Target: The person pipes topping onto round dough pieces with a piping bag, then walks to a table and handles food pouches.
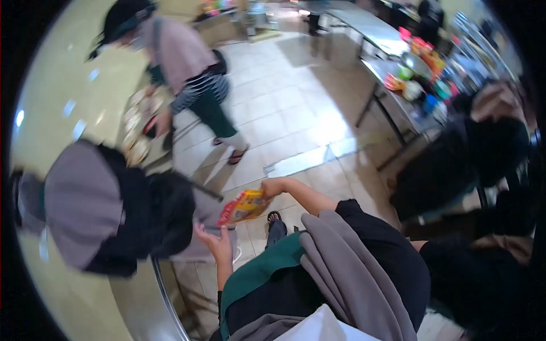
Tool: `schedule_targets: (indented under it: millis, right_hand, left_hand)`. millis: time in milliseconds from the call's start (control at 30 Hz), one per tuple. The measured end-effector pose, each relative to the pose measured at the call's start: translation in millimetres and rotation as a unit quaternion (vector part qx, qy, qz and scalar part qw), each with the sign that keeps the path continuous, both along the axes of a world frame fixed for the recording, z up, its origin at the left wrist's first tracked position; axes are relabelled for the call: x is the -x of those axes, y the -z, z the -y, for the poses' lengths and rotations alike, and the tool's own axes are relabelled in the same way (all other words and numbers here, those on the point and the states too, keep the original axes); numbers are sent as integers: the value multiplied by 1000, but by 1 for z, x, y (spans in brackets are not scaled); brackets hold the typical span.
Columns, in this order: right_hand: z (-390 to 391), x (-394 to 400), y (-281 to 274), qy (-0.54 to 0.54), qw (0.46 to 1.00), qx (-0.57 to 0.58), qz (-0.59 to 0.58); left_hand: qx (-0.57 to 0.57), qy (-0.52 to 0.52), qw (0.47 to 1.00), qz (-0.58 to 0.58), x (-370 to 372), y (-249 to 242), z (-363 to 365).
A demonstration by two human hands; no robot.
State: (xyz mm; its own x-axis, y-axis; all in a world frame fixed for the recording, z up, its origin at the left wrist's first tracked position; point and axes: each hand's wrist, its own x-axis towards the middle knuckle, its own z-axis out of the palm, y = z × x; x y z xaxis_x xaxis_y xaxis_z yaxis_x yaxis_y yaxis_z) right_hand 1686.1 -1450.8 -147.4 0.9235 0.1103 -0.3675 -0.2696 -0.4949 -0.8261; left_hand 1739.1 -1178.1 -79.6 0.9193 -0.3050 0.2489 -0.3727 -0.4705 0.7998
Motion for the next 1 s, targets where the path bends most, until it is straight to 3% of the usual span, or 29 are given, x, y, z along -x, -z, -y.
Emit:
schedule_targets:
  millis: [100,167,300,400,567,667,833,933,1000]
  right_hand:
    - [55,14,-1,169,974,-145,34]
    - [85,15,-15,239,946,-215,40]
    - [132,32,-38,344,888,-287,101]
    - [179,53,-39,420,858,-272,119]
    - [255,66,-53,522,801,-245,163]
    - [321,57,-45,538,795,-215,177]
    - [441,28,-66,528,798,-239,166]
    - [513,-2,-69,507,790,-275,206]
    - [544,-22,-85,487,806,-274,198]
  left_hand:
    - [-6,94,977,-192,-66,64,63]
    - [-34,153,915,-372,-72,11,128]
    - [-98,383,818,-418,-113,13,247]
    - [-36,434,759,-483,-109,5,339]
    - [-59,488,759,-427,-124,37,451]
    - [67,493,761,-416,-123,54,521]
    - [93,445,780,-429,-136,18,626]
    - [192,434,740,-477,-145,-5,683]
    - [128,435,770,-449,-166,-3,701]
